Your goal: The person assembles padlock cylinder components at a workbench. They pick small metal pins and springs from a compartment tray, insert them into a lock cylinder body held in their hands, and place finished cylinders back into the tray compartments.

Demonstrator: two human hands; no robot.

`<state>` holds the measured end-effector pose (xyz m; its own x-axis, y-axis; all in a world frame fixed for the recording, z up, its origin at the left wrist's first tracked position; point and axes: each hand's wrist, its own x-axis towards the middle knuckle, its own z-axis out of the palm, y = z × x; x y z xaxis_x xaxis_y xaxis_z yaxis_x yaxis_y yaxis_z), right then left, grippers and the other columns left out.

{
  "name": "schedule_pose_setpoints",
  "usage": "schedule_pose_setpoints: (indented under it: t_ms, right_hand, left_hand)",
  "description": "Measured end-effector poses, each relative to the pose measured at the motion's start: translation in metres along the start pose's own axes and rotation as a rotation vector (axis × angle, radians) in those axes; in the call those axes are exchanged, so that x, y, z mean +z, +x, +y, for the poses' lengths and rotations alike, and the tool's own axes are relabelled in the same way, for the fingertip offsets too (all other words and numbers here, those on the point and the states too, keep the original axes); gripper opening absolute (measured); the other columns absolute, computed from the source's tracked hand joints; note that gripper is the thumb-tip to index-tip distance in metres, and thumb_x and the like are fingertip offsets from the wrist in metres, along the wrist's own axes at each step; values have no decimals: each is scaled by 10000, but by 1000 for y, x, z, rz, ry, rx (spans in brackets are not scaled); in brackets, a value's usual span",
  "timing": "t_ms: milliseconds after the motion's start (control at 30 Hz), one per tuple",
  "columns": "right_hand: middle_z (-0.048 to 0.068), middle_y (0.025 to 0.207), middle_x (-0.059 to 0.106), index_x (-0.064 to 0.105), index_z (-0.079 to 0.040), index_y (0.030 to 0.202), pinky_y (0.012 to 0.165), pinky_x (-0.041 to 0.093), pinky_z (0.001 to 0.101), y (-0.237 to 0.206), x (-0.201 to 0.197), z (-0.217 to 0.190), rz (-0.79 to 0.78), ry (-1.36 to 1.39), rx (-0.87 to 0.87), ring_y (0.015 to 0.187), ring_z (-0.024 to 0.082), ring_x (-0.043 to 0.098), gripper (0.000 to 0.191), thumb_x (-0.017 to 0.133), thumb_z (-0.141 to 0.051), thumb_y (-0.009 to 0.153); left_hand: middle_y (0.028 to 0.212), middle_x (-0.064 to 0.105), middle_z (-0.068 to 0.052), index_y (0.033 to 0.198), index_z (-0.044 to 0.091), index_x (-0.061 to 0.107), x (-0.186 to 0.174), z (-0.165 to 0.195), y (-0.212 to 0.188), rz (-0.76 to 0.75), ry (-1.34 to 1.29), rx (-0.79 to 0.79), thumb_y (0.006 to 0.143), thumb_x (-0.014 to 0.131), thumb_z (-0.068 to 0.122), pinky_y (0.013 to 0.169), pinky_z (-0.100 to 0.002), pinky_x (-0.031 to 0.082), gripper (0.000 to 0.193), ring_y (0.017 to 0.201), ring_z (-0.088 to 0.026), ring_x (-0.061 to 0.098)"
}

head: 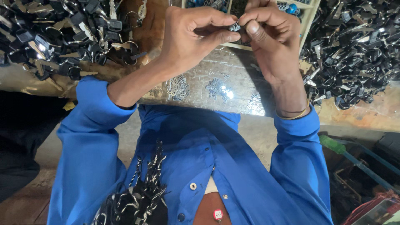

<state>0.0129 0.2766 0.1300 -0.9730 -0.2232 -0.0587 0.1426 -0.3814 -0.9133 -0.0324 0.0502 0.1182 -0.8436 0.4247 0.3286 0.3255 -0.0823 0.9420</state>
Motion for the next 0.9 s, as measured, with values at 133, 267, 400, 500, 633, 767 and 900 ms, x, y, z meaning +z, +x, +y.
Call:
schedule_pose_setpoints:
  t_ms: [133,267,400,500,633,767,900]
  right_hand:
    - [35,1226,575,719,55,1183,862,479,235,0,1,3,7,5,-2,1000,99,580,75,666,53,1130]
    - [36,1226,573,719,51,1193,950,504,246,0,3,5,17,25,-2,1085,105,599,89,664,61,1124]
    - [40,1230,572,722,46,1195,940,472,232,1,6,8,32,40,-16,1087,102,573,98,665,70,1119]
    - [40,1223,568,726,36,1219,928,464,229,1,7,9,35,41,-22,1097,103,570,130,669,76,1110]
    - [41,1205,563,730,27,1204,961,480,238,1,7,8,7,34,-21,1066,106,555,124,679,82,1105]
    - [35,1195,569,738,12,1153,926,453,238,5,9,5,17,-160,-86,1086,113,557,119,711,81,1059]
    - [52,1147,574,773,13,1177,853,464,258,5,11,-9,-31,-609,-314,1052,144,575,153,800,103,1055]
  left_hand:
    - [1045,793,-124,1101,-37,753,0,1,0,-8,-2,-10,973,866,-7,846,-264,684,173,977,-170,803]
    - [1052,793,-121,1109,-32,753,0,2,0,-1,-34,-22,980,863,-8,868,-265,688,172,990,-166,801]
    - [1044,793,-118,1103,-29,752,1,2,0,-8,-39,-23,975,867,-9,868,-265,686,174,986,-162,799]
    - [1052,791,-116,1101,-30,748,0,2,0,-5,-66,-34,985,860,-14,882,-267,689,162,998,-163,799]
    - [1055,792,-116,1090,-35,744,1,2,0,-7,-101,-54,987,856,-15,880,-270,688,153,1002,-162,796]
    - [1029,793,-117,1069,-39,746,0,0,-1,-20,-73,-48,973,863,-13,843,-264,684,154,969,-156,793]
    - [1080,786,-130,1106,-43,744,-1,-2,-1,-34,-50,29,1008,845,-18,882,-277,666,144,1022,-172,800]
